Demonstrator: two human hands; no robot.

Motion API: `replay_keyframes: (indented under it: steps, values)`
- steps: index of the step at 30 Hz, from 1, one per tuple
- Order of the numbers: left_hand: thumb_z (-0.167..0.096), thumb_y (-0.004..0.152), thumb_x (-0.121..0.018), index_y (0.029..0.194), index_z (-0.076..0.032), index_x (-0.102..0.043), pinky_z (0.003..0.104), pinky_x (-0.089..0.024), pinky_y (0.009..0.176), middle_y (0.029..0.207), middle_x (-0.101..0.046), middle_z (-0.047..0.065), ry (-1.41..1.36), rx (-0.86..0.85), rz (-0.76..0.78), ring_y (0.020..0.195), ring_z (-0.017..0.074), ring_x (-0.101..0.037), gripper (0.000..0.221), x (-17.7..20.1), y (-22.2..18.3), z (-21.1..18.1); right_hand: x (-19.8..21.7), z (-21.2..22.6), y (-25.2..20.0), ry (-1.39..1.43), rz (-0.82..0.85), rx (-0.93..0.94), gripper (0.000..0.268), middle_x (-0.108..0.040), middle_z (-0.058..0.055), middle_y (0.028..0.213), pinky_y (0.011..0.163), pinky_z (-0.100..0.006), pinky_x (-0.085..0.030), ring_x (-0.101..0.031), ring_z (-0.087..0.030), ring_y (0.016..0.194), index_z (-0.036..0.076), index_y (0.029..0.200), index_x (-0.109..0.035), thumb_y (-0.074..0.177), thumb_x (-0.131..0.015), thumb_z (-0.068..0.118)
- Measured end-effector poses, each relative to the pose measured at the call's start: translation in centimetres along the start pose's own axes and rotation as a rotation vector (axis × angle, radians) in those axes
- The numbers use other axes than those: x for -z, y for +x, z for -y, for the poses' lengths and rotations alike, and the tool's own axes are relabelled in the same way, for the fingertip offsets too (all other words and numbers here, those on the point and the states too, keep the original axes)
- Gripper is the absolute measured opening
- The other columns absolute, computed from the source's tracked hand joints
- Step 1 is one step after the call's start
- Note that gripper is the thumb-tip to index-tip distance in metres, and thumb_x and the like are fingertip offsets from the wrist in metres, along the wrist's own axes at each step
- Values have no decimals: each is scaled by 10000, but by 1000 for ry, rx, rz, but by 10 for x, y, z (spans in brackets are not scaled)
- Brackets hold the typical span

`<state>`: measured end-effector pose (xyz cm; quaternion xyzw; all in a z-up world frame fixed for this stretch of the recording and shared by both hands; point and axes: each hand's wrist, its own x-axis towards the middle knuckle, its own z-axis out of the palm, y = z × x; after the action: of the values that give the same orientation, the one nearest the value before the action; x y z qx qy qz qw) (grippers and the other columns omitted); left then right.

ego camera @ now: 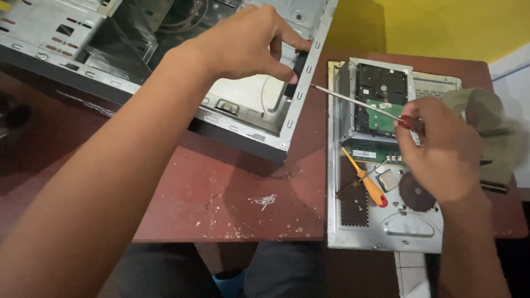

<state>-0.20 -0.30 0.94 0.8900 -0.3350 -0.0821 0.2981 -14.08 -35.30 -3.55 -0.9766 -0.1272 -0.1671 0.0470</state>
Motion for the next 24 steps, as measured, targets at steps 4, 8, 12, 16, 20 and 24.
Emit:
replay_keyframes:
  steps: [4, 8, 12, 16, 20, 24]
  values:
    - [-358, 787, -900, 1354, -190, -728, 293, -422, 757, 725, -730, 21, -15, 17, 3, 716, 180, -590, 616, 2, -3, -3, 4, 6, 2, 51, 5, -7, 99, -703, -66, 1081, 726, -431, -479, -665, -299, 867, 92, 1111, -641, 1012, -644, 92]
    - [-391, 798, -899, 1319, -205, -751, 290, -394, 699, 723, -695, 19, -15, 23, -14, 698, 193, -534, 573, 0, -1, 0, 5, 8, 1, 61, -6, -15, 116, -719, -43, 1100, 727, -377, -503, -676, -252, 902, 84, 1125, -654, 1010, -652, 63]
    - [-355, 798, -906, 1276, -209, -777, 290, -387, 670, 663, -698, 8, -20, 43, -22, 683, 161, -535, 517, 1, -2, -4, 7, 10, 3, 67, 34, -53, 96, -713, -34, 1091, 724, -388, -489, -659, -253, 826, 112, 1117, -654, 1021, -648, 115]
    - [-373, 807, -902, 1305, -162, -755, 282, -386, 665, 651, -680, 14, -26, 4, -14, 663, 163, -504, 561, 0, -2, -2, 10, 7, 5, 64, 9, 9, 108, -714, -31, 1107, 688, -390, -469, -630, -243, 764, 113, 1104, -644, 1013, -701, 100]
    - [-370, 811, -915, 1295, -136, -756, 284, -425, 701, 681, -720, 25, -31, -3, -23, 698, 139, -571, 561, 0, -2, -2, 22, 9, 15, 150, 223, -119, 157, -750, -29, 1066, 769, -377, -480, -668, -236, 890, 132, 1115, -682, 974, -703, 197]
    - [-363, 811, -914, 1274, -123, -764, 295, -430, 696, 679, -738, 33, -15, -20, -40, 729, 129, -631, 542, 0, -4, -2, 30, 14, 21, 212, 336, -187, 197, -781, -36, 1043, 747, -347, -464, -690, -238, 905, 147, 1134, -744, 971, -670, 230]
